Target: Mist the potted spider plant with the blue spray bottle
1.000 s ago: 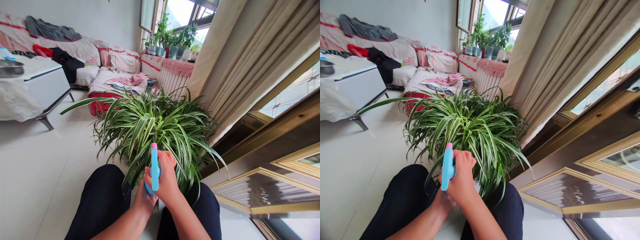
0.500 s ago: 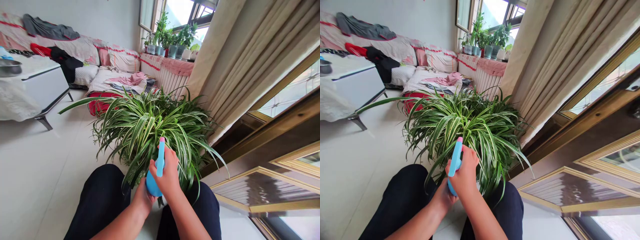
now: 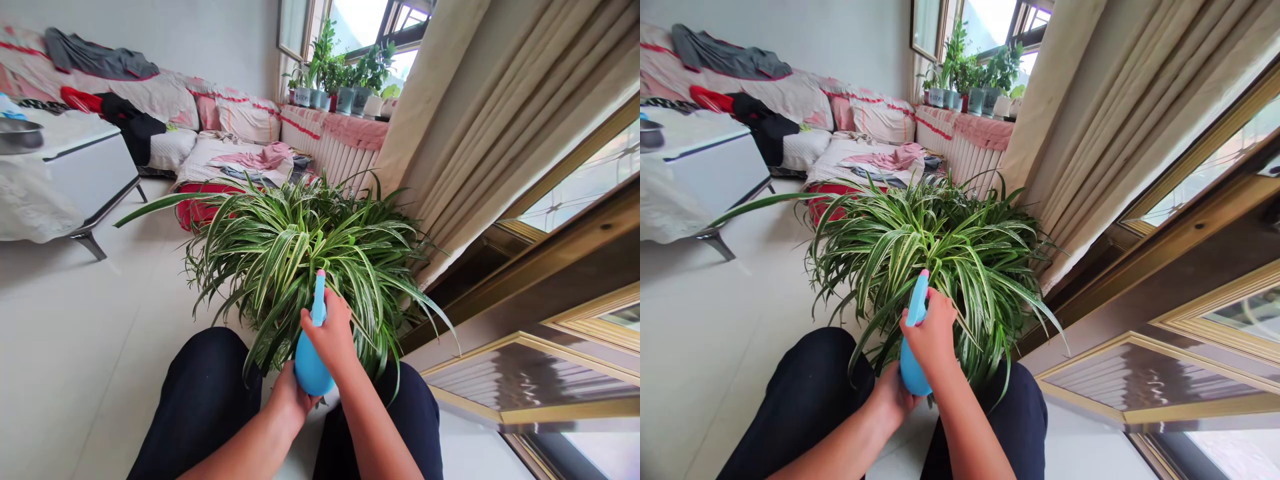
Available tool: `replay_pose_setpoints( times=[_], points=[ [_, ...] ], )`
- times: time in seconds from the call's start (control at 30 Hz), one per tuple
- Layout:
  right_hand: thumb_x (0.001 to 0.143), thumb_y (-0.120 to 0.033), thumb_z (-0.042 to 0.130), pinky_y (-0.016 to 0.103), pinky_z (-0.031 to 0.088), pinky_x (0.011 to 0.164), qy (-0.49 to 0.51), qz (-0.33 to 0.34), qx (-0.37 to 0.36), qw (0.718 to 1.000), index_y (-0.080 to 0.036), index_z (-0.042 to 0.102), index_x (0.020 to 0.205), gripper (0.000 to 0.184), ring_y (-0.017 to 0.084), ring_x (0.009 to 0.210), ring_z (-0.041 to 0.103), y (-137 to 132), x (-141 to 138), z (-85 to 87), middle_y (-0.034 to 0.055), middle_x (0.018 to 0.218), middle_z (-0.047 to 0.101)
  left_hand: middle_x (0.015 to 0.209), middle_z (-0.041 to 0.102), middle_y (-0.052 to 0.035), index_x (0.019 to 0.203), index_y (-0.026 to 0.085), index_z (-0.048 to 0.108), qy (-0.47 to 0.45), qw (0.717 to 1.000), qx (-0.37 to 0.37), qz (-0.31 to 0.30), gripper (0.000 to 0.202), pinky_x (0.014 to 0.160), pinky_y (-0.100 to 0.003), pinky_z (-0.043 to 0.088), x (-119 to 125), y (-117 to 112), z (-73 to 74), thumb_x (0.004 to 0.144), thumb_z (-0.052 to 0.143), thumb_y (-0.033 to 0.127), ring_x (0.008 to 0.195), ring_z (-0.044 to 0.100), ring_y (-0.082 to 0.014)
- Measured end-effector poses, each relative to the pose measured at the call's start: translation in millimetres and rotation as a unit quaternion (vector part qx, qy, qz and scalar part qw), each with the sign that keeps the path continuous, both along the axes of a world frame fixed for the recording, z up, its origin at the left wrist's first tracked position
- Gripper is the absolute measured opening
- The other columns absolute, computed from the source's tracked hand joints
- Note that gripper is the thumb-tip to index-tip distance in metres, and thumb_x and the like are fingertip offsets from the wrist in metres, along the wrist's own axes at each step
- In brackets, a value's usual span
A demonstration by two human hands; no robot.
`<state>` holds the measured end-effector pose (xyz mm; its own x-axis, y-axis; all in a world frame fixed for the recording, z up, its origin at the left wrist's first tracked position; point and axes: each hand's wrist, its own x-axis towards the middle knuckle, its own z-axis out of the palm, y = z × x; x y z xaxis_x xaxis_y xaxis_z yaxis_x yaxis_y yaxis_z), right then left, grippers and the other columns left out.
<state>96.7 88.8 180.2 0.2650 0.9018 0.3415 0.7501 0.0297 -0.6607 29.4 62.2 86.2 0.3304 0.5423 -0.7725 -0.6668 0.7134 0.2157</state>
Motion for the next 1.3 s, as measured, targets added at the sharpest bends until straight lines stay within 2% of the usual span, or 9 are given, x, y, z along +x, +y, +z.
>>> replay_pose_setpoints(
  times=[0.17,0.37,0.5,0.7,0.87,1.03,1.17,1.3],
  points=[
    [0.075,-0.029,0.058,0.042,0.045,0.084,0.005,0.0,-0.003,1.0,-0.017,0.057,0.101,0.029,0.029,0.094,0.06,6.2,3.5,5.2,0.01,0.097,0.067,0.065,0.069,-0.0063,0.084,0.015,0.059,0.045,0.999,-0.005,-0.001,0.018,0.056,-0.03,0.051,-1.7,2.1,11.9,0.09,0.042,0.019,0.054,0.065,-0.0179],
    [0.073,-0.025,0.058,0.037,0.045,0.071,0.004,-0.018,-0.026,1.0,-0.018,0.059,0.088,0.016,0.028,0.08,0.059,13.8,0.8,6.1,0.0082,0.082,0.065,0.069,0.07,-0.0058,0.089,0.016,0.059,0.056,0.998,-0.014,0.0,0.015,0.061,-0.032,0.053,-0.9,3.5,4.3,0.089,0.045,0.021,0.059,0.066,-0.0191],
    [0.074,-0.026,0.059,0.037,0.044,0.072,0.005,-0.017,-0.032,0.999,-0.016,0.06,0.094,0.022,0.028,0.083,0.059,15.9,-0.9,4.7,0.0083,0.084,0.065,0.074,0.071,-0.0062,0.095,0.015,0.059,0.054,0.998,-0.009,0.001,0.017,0.065,-0.033,0.053,-2.1,4.2,3.2,0.09,0.045,0.023,0.064,0.067,-0.0193],
    [0.076,-0.029,0.058,0.036,0.045,0.072,0.009,-0.008,-0.035,0.999,-0.016,0.062,0.1,0.027,0.027,0.083,0.06,13.5,-2.4,7.5,0.0079,0.087,0.067,0.078,0.073,-0.0076,0.1,0.014,0.061,0.033,0.999,0.009,-0.02,0.021,0.068,-0.034,0.054,-3.0,5.0,12.4,0.09,0.046,0.025,0.071,0.069,-0.0219],
    [0.077,-0.037,0.058,0.038,0.048,0.073,0.066,-0.027,0.007,0.997,-0.015,0.059,0.112,0.041,0.024,0.079,0.06,3.9,5.2,14.7,0.0078,0.09,0.066,0.066,0.069,-0.0039,0.086,0.015,0.06,0.008,1.0,0.024,-0.019,0.018,0.06,-0.027,0.048,-3.3,6.0,17.2,0.09,0.044,0.021,0.057,0.064,-0.016],
    [0.077,-0.04,0.059,0.034,0.048,0.069,0.135,-0.047,0.065,0.988,-0.017,0.059,0.108,0.039,0.021,0.073,0.061,-2.1,19.6,17.4,0.0057,0.089,0.067,0.064,0.068,-0.0017,0.088,0.017,0.062,-0.025,0.998,0.062,-0.007,0.019,0.057,-0.026,0.044,-3.7,3.8,19.6,0.091,0.045,0.026,0.056,0.062,-0.0156],
    [0.078,-0.04,0.057,0.036,0.048,0.073,0.114,-0.062,0.06,0.99,-0.017,0.059,0.107,0.037,0.023,0.079,0.062,-4.3,23.0,15.2,0.0076,0.093,0.068,0.065,0.069,-0.0035,0.086,0.015,0.062,-0.029,0.998,0.057,-0.018,0.019,0.058,-0.028,0.044,-1.8,1.5,19.4,0.09,0.047,0.026,0.056,0.062,-0.0165],
    [0.078,-0.04,0.055,0.039,0.048,0.076,0.051,-0.08,0.044,0.995,-0.017,0.06,0.103,0.034,0.026,0.084,0.062,-5.0,21.8,11.6,0.0097,0.095,0.067,0.061,0.068,-0.0026,0.08,0.017,0.06,-0.028,0.998,0.051,-0.027,0.015,0.056,-0.027,0.043,1.6,-0.2,15.3,0.087,0.048,0.023,0.054,0.061,-0.0165]
  ],
)
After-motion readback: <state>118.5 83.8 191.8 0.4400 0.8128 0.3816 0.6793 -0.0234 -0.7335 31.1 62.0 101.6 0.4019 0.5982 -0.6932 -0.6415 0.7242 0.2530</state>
